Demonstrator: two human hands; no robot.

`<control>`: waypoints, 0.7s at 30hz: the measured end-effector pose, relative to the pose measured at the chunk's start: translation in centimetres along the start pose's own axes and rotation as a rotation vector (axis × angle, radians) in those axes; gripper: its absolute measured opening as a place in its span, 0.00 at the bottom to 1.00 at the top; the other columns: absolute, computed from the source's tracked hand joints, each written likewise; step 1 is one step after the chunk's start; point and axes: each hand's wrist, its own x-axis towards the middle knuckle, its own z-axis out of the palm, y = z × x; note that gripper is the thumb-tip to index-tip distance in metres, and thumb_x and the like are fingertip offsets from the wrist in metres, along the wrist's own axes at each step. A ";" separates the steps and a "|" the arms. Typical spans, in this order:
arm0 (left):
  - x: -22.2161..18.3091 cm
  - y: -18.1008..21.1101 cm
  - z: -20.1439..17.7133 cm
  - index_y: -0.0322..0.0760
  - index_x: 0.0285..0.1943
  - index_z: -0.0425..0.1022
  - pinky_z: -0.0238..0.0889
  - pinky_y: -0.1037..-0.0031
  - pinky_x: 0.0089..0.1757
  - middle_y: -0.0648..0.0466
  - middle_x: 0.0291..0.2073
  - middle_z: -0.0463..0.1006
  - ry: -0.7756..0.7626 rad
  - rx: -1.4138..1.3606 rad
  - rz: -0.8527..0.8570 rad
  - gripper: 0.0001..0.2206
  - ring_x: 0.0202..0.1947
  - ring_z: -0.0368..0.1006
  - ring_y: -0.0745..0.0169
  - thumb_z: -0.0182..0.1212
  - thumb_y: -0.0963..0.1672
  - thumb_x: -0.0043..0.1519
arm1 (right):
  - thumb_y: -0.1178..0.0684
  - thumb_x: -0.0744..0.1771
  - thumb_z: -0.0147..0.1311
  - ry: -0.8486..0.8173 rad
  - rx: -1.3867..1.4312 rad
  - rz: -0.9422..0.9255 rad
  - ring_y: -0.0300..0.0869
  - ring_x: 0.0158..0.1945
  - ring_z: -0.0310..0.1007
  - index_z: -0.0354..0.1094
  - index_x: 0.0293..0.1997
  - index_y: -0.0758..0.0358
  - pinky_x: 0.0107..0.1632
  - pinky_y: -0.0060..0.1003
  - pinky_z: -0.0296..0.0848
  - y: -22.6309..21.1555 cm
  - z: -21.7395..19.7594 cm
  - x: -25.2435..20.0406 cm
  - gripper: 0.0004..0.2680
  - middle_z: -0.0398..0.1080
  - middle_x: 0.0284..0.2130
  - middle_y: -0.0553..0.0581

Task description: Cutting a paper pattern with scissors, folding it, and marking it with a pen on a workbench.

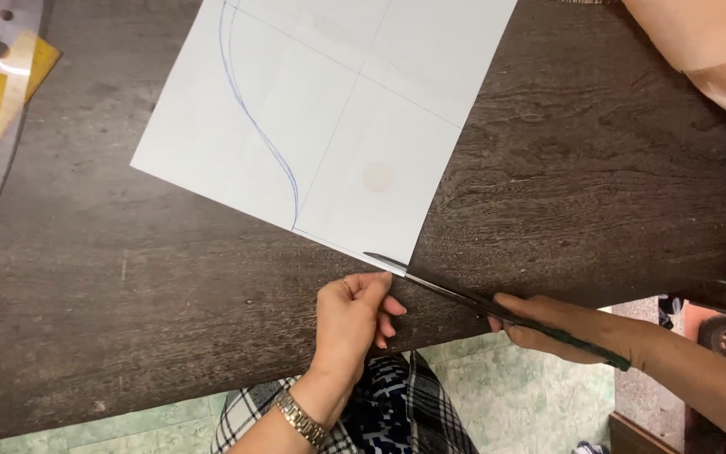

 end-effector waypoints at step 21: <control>0.4 -0.6 0.4 0.30 0.36 0.76 0.49 0.81 0.12 0.49 0.15 0.75 0.074 -0.016 0.013 0.05 0.08 0.60 0.68 0.57 0.40 0.62 | 0.43 0.63 0.49 0.041 -0.006 0.100 0.34 0.57 0.70 0.68 0.57 0.53 0.61 0.33 0.67 2.5 -0.2 0.6 0.17 0.70 0.51 0.46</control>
